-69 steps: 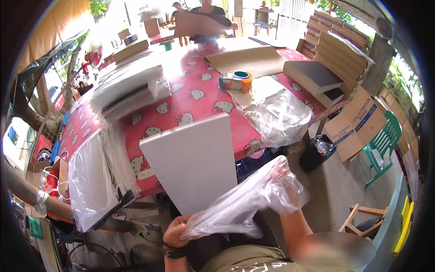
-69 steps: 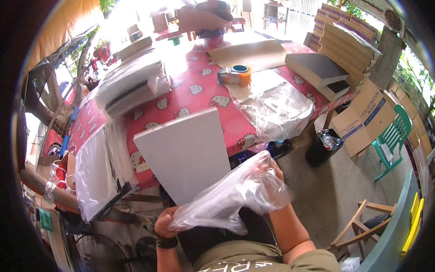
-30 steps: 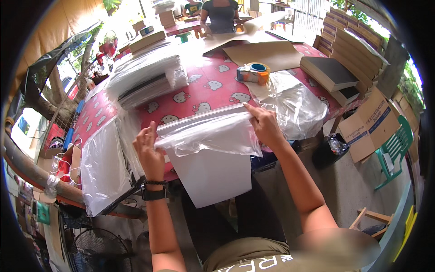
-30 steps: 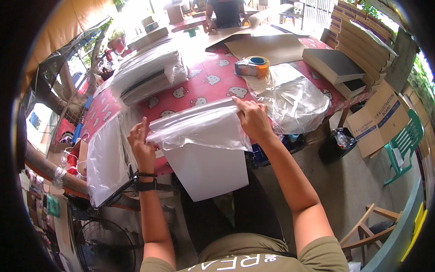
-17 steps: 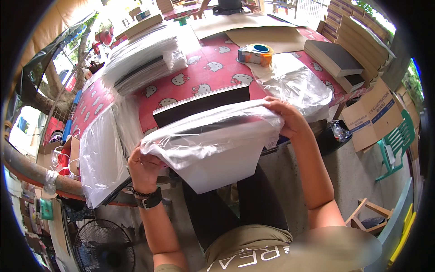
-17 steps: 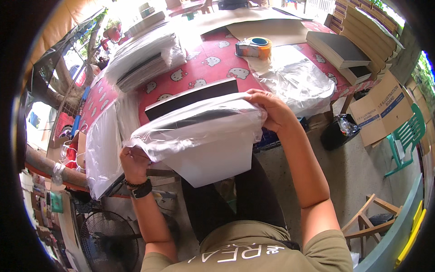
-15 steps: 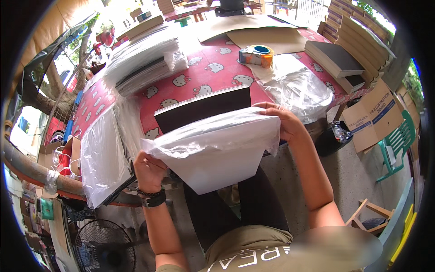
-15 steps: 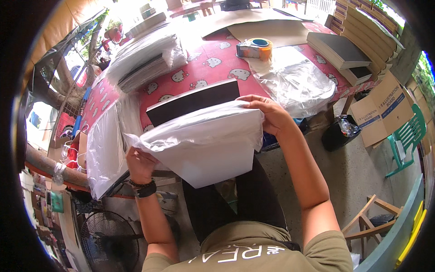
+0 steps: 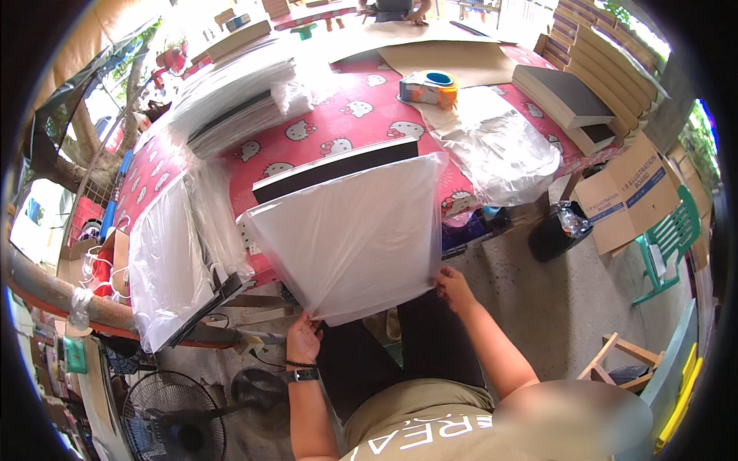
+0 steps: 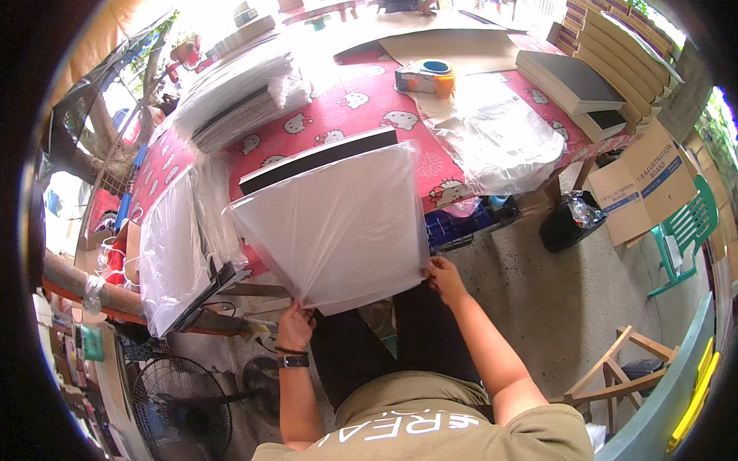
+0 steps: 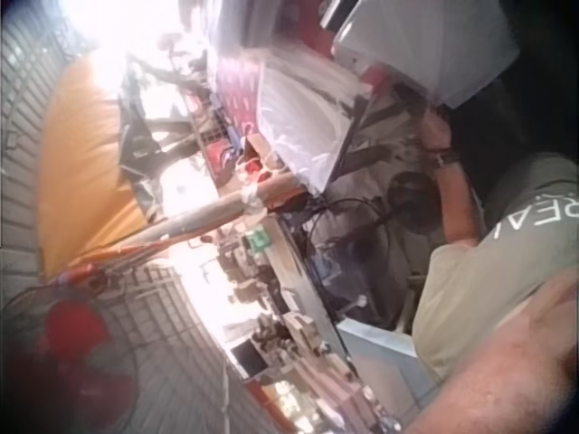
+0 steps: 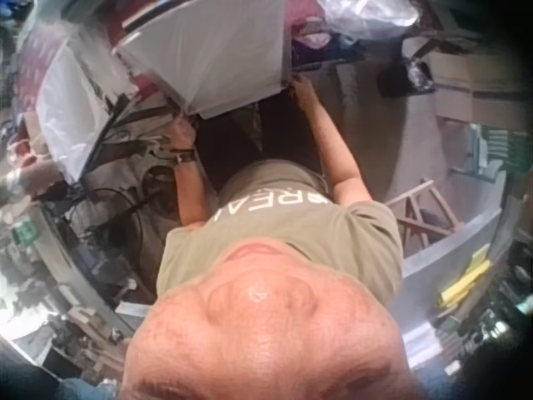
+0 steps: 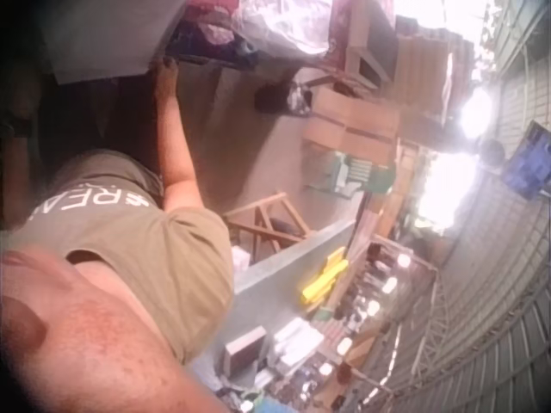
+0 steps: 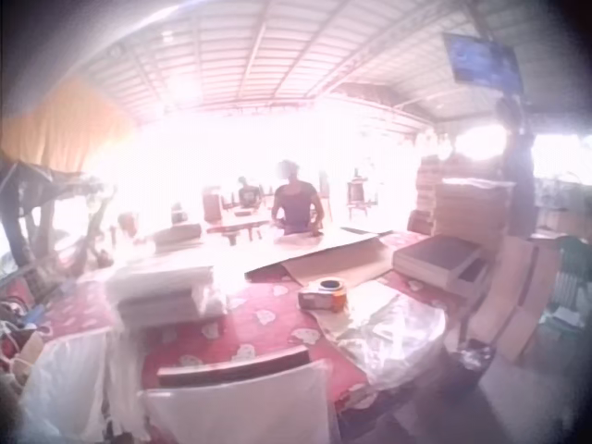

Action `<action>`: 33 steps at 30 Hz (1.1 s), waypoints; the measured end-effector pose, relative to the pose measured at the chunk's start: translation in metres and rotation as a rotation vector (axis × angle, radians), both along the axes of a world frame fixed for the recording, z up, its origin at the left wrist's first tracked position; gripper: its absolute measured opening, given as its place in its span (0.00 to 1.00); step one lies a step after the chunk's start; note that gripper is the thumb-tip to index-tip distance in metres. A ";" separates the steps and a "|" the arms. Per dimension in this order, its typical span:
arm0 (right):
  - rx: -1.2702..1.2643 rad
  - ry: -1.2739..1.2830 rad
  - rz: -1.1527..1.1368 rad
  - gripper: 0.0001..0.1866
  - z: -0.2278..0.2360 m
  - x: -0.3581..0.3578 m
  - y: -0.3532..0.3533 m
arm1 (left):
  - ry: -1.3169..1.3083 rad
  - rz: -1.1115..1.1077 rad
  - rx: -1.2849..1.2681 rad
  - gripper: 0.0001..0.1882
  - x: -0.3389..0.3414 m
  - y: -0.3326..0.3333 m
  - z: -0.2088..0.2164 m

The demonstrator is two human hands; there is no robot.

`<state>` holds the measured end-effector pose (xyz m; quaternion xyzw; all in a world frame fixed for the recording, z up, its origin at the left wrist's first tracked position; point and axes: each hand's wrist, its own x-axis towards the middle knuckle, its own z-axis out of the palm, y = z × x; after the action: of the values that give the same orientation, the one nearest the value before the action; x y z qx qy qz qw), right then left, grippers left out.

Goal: The person places several rectangular panels into individual plastic bags, one at a time, and stacks the bagged panels on a table.

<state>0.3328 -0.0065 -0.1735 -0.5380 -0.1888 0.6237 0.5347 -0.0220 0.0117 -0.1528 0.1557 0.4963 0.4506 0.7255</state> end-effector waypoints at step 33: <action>0.809 -1.126 0.435 0.18 0.014 -0.005 -0.048 | 1.671 -0.082 0.434 0.22 -0.009 0.011 -0.110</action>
<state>0.3280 -0.0549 -0.1592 -0.4882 -0.7538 0.2257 0.3775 -0.0314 0.0223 -0.2629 0.5888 0.7641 0.2467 0.0928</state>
